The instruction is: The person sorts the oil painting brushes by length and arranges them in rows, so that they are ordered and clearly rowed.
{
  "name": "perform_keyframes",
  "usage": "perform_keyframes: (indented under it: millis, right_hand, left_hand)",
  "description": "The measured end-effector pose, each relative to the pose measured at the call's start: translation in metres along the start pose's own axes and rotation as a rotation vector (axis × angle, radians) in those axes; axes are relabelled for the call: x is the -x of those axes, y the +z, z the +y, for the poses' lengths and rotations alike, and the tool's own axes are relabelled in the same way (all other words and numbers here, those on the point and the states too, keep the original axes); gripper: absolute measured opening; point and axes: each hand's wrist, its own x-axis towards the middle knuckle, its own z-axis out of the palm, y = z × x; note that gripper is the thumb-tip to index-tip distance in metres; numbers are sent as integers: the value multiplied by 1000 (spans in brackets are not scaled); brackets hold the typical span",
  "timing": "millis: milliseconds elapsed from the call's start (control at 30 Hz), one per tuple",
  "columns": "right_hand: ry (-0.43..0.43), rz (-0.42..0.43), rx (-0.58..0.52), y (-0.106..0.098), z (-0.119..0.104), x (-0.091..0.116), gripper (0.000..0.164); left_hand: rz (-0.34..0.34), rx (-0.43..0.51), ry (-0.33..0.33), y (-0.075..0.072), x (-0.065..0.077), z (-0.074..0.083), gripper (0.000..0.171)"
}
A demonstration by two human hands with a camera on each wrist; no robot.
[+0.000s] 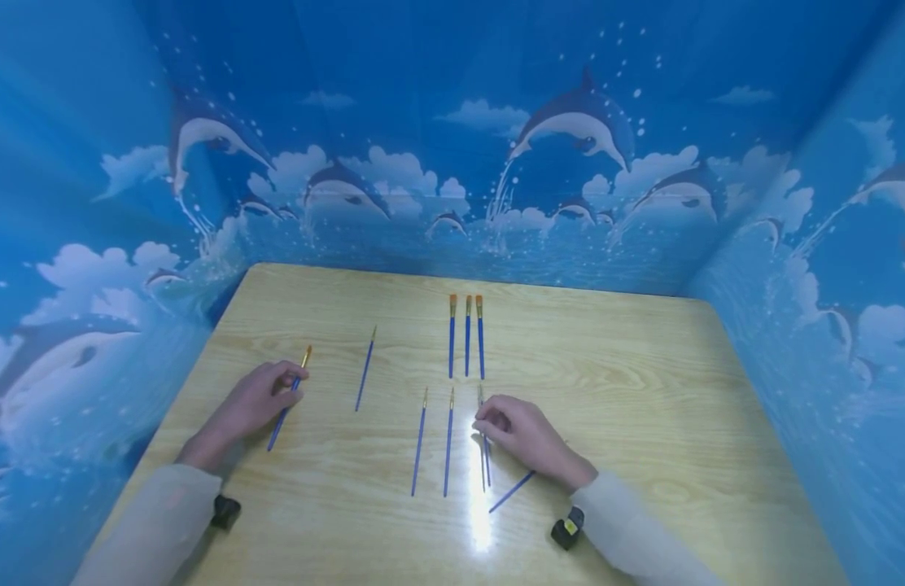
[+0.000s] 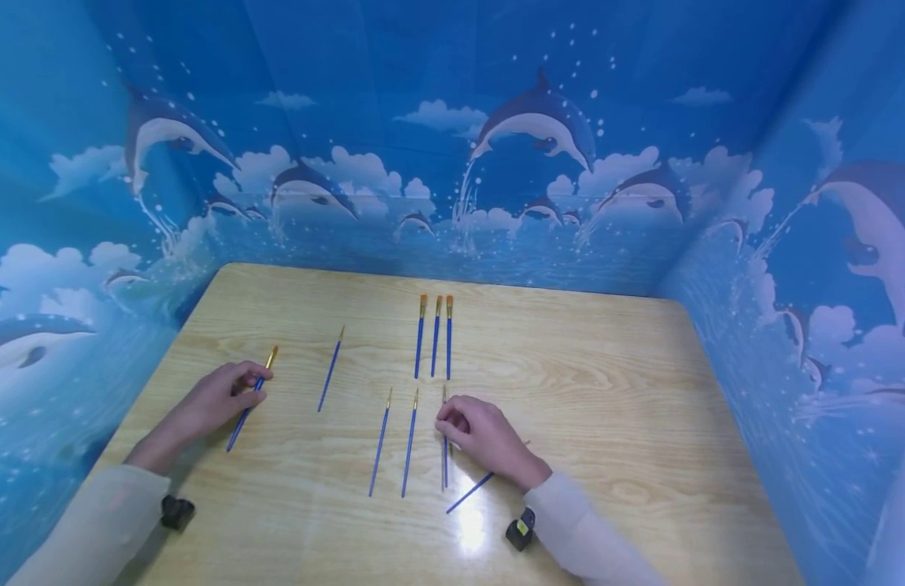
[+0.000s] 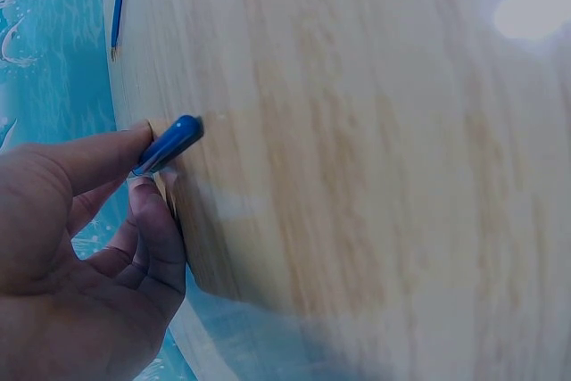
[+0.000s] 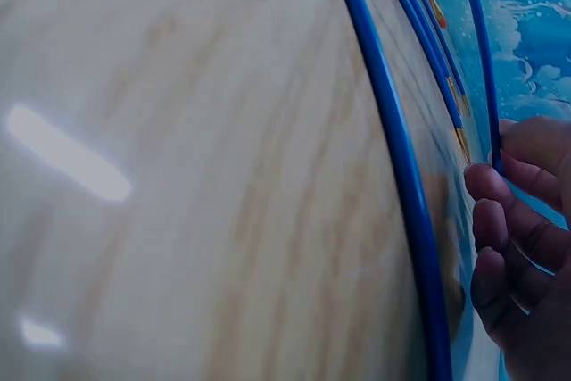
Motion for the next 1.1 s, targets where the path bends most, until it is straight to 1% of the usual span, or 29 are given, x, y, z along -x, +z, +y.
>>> perform_keyframes:
  millis: [167,267,333,467,700,867,1100]
  right_hand:
    - [-16,-33,42,9,-6,-1,8]
    - [-15,-46,78,15,-10,-3,8]
    - [-30,-48,96,18,-12,-5,8]
    - [-56,-39,127,22,-16,-7,9]
    - [-64,-39,190,24,-18,-7,9]
    - [-49,-31,209,26,-20,-9,8]
    - [-28,1,231,28,-23,-11,6]
  left_hand:
    - [-9,-6,-21,-1,0,0,34]
    - [-4,1,-13,-2,0,1,33]
    - [-2,2,-7,-2,0,1,33]
    - [3,8,1,-1,1,2,32]
    - [7,7,1,-2,0,2,32]
    - [0,4,-1,-3,0,3,32]
    - [9,-1,13,-2,0,3,32]
